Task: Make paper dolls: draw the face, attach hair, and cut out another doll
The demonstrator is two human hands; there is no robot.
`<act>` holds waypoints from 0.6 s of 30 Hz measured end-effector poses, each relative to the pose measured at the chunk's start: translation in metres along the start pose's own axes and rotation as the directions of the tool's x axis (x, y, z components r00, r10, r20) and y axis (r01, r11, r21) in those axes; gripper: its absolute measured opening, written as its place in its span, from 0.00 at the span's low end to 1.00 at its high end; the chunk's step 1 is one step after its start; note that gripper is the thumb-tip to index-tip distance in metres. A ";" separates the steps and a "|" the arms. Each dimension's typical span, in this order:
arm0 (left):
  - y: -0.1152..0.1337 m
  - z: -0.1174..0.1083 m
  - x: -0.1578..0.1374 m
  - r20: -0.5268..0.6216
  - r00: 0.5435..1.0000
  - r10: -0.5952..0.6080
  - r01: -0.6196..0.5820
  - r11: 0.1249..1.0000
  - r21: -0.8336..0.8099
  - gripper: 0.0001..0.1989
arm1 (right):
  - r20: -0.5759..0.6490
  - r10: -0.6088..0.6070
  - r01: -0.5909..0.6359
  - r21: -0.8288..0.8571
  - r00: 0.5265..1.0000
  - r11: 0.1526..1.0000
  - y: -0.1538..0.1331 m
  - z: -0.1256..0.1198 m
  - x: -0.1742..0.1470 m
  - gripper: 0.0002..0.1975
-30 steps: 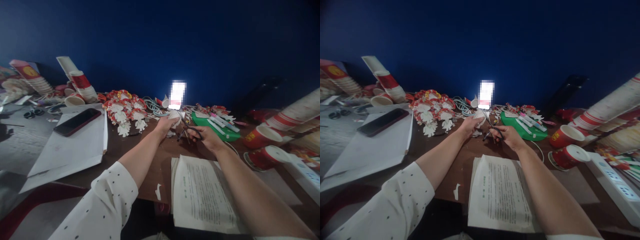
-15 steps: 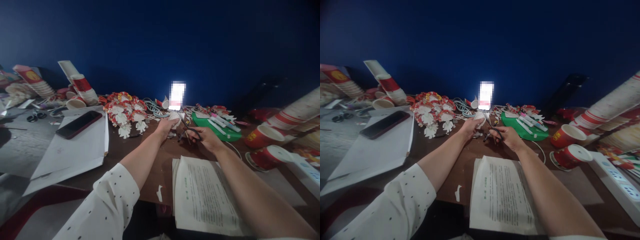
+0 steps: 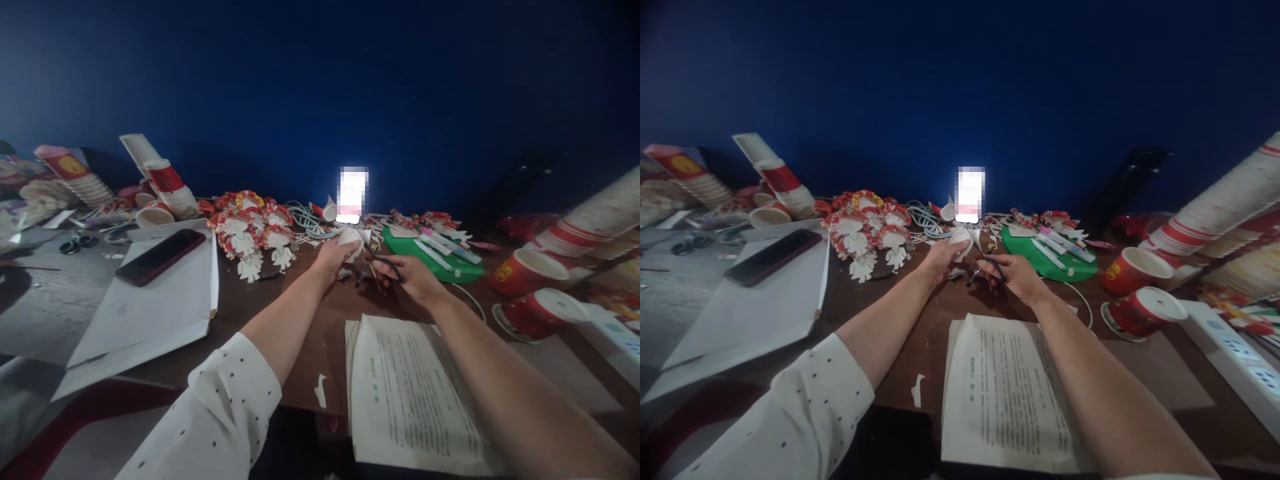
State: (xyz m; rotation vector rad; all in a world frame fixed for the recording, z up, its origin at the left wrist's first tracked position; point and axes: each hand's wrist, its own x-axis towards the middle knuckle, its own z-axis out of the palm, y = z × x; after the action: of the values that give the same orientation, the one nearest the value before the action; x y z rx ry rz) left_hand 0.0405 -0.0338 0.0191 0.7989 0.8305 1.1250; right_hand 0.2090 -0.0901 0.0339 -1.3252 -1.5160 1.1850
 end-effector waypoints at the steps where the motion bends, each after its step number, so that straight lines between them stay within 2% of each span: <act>1: 0.000 0.000 0.001 -0.001 1.000 0.003 -0.003 1.000 0.000 0.09 | 0.005 -0.005 0.005 -0.007 1.000 1.000 0.001 -0.001 0.000 0.21; 11: 0.002 0.001 0.000 -0.023 1.000 -0.021 0.022 1.000 0.012 0.05 | 0.008 -0.036 0.037 -0.056 0.999 0.998 0.003 -0.003 0.002 0.22; 18: 0.005 0.003 -0.004 -0.005 0.999 -0.035 0.035 0.999 0.011 0.09 | 0.003 -0.048 0.048 -0.093 0.999 0.995 0.006 -0.005 0.004 0.22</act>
State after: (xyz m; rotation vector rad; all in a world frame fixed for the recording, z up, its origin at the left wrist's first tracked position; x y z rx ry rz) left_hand 0.0400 -0.0367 0.0249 0.7886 0.8520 1.0927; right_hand 0.2149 -0.0855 0.0290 -1.3418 -1.6117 1.0965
